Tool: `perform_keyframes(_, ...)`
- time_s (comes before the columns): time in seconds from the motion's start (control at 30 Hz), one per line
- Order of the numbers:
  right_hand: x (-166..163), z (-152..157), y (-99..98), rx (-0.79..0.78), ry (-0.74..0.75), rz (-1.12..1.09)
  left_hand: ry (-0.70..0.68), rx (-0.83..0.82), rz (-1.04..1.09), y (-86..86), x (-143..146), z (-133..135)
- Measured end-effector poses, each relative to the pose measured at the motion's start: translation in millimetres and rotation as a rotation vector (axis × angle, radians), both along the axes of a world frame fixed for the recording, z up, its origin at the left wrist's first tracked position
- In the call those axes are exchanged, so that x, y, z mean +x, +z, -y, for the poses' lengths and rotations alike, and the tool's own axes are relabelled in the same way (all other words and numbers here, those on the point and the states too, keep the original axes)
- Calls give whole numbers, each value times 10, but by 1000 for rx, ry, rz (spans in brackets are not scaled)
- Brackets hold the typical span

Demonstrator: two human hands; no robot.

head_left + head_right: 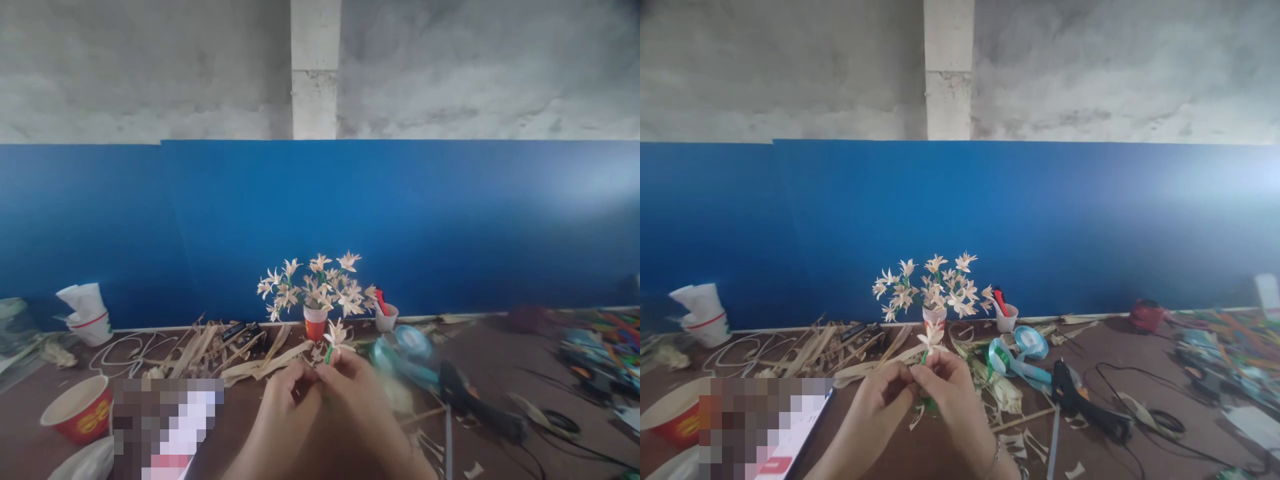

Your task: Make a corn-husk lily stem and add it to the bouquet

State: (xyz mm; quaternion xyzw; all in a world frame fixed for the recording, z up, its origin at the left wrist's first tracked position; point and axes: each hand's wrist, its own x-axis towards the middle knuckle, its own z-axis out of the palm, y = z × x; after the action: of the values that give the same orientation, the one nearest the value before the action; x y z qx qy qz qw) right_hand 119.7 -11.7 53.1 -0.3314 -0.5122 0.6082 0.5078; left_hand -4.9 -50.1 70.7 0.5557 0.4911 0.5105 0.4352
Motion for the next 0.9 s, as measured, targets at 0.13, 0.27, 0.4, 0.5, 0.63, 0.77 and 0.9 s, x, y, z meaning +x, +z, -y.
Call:
perform_keyframes(0.13,88,9,66,-19,155,19,-181,-269,303,33,-40,-18)
perform_keyframes(0.27,92,12,71,51,53,96,-129,-251,285,-5,-21,-47)
perform_keyframes(0.4,41,8,46,83,-28,149,-61,-178,257,-59,21,-69)
perform_keyframes(0.5,25,3,31,76,-8,160,-65,-185,327,-50,32,-52)
perform_keyframes(0.63,38,-22,-3,88,-2,108,-74,-264,367,28,17,1)
perform_keyframes(0.77,67,-46,-12,121,12,95,-99,-305,404,68,-10,25)
perform_keyframes(0.9,89,-28,33,83,19,108,-128,-293,437,-5,-36,-12)
